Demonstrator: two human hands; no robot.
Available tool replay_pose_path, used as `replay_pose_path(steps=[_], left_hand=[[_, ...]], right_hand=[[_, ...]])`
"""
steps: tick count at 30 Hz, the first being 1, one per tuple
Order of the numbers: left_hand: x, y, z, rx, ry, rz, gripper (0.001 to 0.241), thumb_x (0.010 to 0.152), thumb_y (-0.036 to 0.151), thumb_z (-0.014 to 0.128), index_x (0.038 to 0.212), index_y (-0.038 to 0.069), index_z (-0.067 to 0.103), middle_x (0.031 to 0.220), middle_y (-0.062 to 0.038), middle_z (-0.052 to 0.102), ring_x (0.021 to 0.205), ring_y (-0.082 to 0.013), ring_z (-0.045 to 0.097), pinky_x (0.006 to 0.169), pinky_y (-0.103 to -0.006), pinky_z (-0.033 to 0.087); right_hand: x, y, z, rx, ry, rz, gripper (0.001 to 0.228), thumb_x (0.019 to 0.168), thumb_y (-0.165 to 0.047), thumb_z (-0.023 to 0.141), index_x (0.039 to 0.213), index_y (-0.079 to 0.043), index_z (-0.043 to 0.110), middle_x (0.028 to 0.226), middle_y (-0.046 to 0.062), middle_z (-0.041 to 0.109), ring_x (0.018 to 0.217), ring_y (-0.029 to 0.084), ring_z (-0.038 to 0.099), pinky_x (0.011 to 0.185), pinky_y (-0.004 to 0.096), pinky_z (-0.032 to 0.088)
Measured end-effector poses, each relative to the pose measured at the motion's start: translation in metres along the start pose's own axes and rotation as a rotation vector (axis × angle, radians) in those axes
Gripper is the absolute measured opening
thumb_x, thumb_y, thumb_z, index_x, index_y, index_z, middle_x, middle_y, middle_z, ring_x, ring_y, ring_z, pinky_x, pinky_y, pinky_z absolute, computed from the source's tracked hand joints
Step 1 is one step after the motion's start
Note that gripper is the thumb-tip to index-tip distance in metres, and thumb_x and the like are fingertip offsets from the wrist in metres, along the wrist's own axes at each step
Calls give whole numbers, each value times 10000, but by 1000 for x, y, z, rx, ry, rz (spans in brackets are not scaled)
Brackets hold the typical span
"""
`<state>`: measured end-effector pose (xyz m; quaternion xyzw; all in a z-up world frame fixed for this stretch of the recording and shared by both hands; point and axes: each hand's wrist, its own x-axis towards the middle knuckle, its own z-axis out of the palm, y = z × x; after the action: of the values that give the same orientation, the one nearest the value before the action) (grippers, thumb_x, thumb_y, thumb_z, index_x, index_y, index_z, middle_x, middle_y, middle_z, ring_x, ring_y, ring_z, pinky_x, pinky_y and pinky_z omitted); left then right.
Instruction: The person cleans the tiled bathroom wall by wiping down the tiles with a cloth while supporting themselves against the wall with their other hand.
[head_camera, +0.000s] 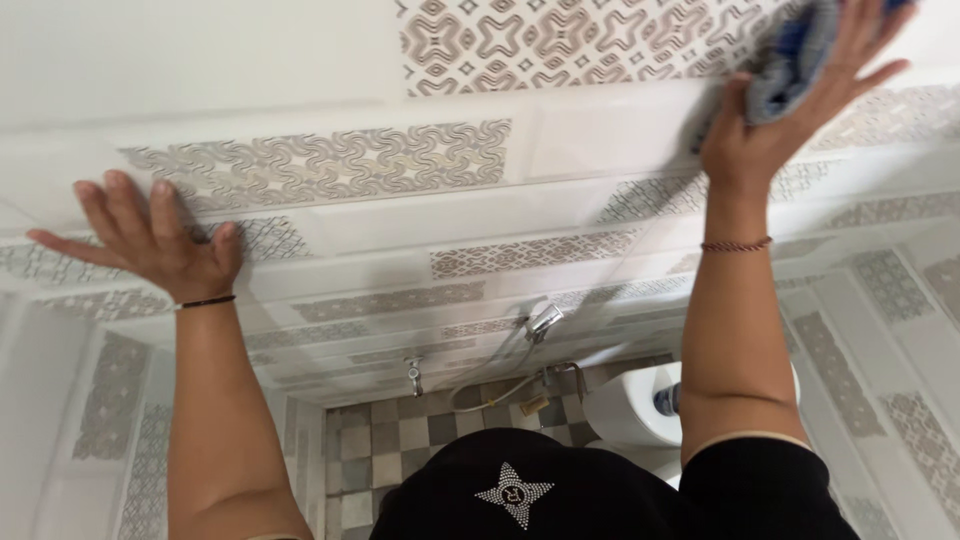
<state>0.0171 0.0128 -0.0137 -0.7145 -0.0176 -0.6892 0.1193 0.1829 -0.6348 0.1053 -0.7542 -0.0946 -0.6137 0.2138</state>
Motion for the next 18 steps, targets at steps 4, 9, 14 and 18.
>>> replay_pose_path(steps=[4,9,14,18], left_hand=[[1,4,-3,-21,-42,-52,635,1038,730,303,1572,394,372,1688,93,293,1577,-173,275,1243,-672,-81],[0,6,-3,-75,-19,-94,627,1005,727,325,1513,395,483,1654,94,346,1553,-169,306,1239,-678,-67],[-1,3,-12,-146,-93,-100,579,1034,700,395,1497,375,520,1648,75,358,1556,-197,298,1232,-695,-79],[-1,-2,-13,-241,-60,-87,544,1026,674,424,1418,340,599,1625,56,403,1541,-209,306,1219,-710,-77]], right_hand=[[-7,37,8,83,34,1,844,1131,-616,569,1680,-162,116,1748,12,4,1547,184,-175,1257,462,-211],[-4,-35,31,210,47,135,817,1156,-586,563,1649,-170,62,1703,72,-60,1539,252,-227,1304,476,-143],[-7,-242,45,-20,-148,-110,759,929,-543,679,1533,-195,379,1650,-4,379,1624,226,148,1286,564,-146],[-4,-331,33,14,-202,-437,742,987,-572,595,1575,-146,444,1615,65,456,1545,325,151,1210,621,-164]])
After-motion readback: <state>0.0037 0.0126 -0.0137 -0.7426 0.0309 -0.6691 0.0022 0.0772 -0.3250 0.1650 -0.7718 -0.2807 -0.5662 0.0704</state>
